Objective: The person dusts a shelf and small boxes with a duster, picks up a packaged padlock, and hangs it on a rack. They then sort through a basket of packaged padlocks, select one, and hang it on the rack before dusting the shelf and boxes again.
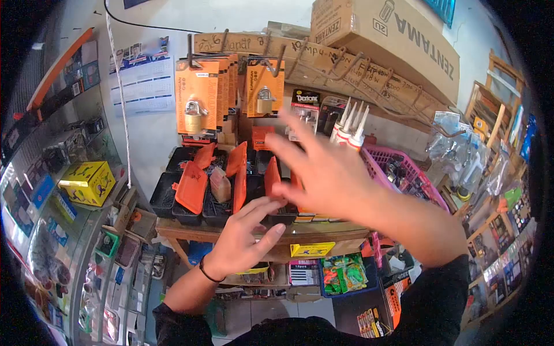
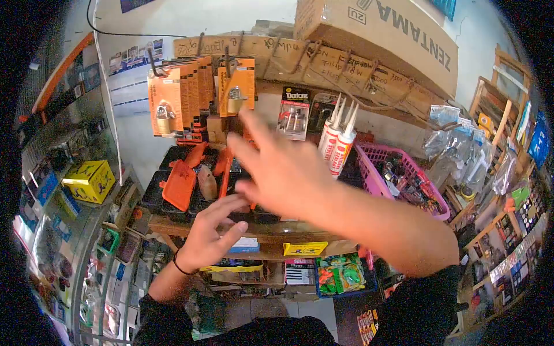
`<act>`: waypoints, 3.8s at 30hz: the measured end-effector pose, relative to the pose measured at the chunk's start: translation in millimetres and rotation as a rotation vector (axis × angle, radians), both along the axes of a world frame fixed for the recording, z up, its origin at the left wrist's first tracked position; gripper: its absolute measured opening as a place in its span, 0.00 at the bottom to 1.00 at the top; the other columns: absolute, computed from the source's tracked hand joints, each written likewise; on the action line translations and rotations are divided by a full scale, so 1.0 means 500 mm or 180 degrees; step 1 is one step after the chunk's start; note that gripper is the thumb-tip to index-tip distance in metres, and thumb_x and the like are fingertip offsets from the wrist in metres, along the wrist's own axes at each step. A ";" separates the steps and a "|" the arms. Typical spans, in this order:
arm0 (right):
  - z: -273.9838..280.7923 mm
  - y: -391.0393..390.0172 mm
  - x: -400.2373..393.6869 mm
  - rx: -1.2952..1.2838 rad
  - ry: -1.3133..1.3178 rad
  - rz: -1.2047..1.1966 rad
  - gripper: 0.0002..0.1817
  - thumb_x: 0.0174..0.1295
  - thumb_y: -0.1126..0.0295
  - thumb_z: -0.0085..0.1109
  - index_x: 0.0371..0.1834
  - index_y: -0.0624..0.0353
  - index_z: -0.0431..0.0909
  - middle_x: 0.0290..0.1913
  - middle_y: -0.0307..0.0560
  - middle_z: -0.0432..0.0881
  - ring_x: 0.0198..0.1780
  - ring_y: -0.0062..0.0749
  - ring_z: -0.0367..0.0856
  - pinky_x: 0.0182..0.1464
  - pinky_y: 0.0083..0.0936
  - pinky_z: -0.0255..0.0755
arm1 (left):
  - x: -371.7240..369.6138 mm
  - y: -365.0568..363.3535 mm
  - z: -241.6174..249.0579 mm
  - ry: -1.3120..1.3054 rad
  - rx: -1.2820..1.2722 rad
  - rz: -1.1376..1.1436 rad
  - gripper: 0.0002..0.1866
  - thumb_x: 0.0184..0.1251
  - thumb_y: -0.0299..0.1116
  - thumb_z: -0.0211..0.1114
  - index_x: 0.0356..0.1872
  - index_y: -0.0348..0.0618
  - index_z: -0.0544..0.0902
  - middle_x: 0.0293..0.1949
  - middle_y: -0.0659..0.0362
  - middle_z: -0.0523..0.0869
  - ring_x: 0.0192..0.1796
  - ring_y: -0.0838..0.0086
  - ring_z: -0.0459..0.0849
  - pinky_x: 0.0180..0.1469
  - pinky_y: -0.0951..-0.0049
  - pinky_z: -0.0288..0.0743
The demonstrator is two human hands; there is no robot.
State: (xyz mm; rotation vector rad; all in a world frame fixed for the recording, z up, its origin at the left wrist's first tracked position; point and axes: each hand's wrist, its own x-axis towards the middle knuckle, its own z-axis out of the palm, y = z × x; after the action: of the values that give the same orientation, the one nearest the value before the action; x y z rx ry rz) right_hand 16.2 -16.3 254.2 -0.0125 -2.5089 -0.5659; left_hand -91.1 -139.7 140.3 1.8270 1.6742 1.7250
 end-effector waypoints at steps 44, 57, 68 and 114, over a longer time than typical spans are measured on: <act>-0.433 0.357 0.585 -0.4197 -0.2681 0.0592 0.15 0.58 0.57 0.50 0.36 0.57 0.76 0.28 0.48 0.79 0.31 0.39 0.78 0.33 0.32 0.69 | 0.405 0.415 -0.233 0.0723 -0.0371 -0.0051 0.05 0.53 0.24 0.59 0.31 0.37 0.79 0.28 0.52 0.81 0.32 0.60 0.80 0.36 0.68 0.72; -0.230 0.516 0.672 -0.3020 0.0339 0.0970 0.07 0.52 0.66 0.57 0.26 0.56 0.75 0.23 0.45 0.77 0.26 0.38 0.77 0.29 0.29 0.70 | 0.513 0.749 -0.076 0.0882 -0.0480 -0.1132 0.13 0.57 0.36 0.57 0.41 0.41 0.77 0.30 0.50 0.81 0.33 0.56 0.79 0.37 0.63 0.72; -0.164 0.709 0.612 -0.1762 -0.1060 -0.1432 0.16 0.52 0.56 0.53 0.33 0.58 0.77 0.29 0.55 0.79 0.34 0.50 0.79 0.38 0.41 0.74 | 0.517 0.781 -0.061 0.2517 -0.2645 -0.1318 0.23 0.60 0.56 0.48 0.43 0.49 0.76 0.32 0.49 0.81 0.37 0.57 0.80 0.39 0.61 0.72; -0.257 0.762 0.621 -0.1947 -0.0297 -0.2075 0.11 0.42 0.71 0.54 0.32 0.57 0.78 0.33 0.53 0.80 0.36 0.46 0.80 0.38 0.39 0.73 | 0.504 0.800 -0.094 0.2731 -0.2222 -0.0753 0.08 0.49 0.34 0.57 0.32 0.48 0.77 0.29 0.51 0.81 0.35 0.55 0.80 0.36 0.59 0.74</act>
State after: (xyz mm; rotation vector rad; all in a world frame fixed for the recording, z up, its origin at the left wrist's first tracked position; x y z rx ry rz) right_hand 326.7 364.4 125.8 -1.0751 -2.6446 -0.0064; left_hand 160.7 260.5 93.1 2.3296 1.8225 0.1368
